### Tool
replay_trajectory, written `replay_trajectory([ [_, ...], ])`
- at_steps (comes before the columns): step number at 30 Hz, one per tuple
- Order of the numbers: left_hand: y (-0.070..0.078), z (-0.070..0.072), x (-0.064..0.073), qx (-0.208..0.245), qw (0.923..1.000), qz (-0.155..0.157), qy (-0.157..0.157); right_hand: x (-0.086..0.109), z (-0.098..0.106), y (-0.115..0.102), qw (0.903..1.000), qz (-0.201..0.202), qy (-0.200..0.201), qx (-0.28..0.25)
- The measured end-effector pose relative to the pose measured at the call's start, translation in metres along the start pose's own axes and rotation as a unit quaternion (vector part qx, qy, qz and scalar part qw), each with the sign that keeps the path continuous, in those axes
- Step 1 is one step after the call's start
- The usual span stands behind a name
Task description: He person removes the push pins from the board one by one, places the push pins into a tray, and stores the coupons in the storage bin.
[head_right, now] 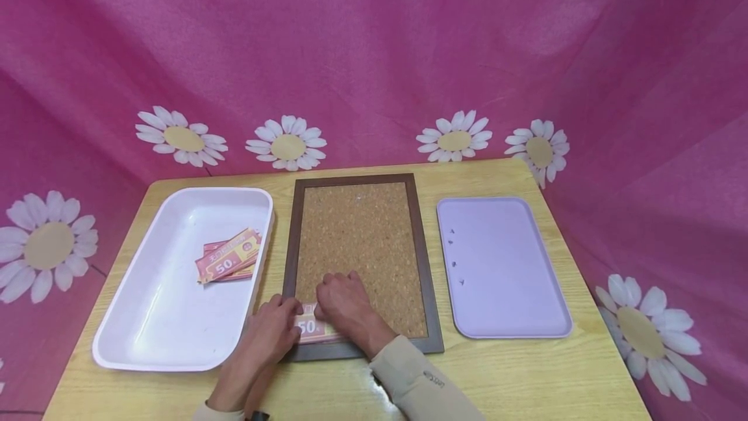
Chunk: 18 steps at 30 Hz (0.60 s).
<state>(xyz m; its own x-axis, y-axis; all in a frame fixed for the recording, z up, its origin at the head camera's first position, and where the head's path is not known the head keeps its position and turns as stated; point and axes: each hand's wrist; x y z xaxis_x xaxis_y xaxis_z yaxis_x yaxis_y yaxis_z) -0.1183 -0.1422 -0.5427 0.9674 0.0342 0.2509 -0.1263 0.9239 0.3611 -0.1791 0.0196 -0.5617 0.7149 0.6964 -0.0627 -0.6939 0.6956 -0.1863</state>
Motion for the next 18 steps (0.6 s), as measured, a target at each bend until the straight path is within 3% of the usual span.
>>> replay_trajectory([
  [9, -0.0008, 0.0013, -0.0012, -0.001, 1.0000, 0.000, 0.008, -0.0010, 0.0035, 0.0007, 0.9999, 0.003, -0.014, -0.004],
  [18, -0.0016, 0.0005, 0.0009, 0.002, 0.9999, -0.008, 0.010, 0.0005, 0.0043, 0.0008, 1.0000, 0.005, -0.002, 0.004],
])
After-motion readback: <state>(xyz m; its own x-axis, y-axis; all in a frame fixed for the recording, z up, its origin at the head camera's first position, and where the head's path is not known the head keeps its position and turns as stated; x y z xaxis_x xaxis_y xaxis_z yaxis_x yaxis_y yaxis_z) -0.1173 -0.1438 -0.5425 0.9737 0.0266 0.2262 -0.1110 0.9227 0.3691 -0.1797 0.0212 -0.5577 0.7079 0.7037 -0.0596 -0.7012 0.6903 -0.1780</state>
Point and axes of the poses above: each hand's wrist, its own x-axis away from the middle knuckle, its own z-axis out of the back of the hand, y = z × x, and after that the axes turned 7 degrees about z, right-handed
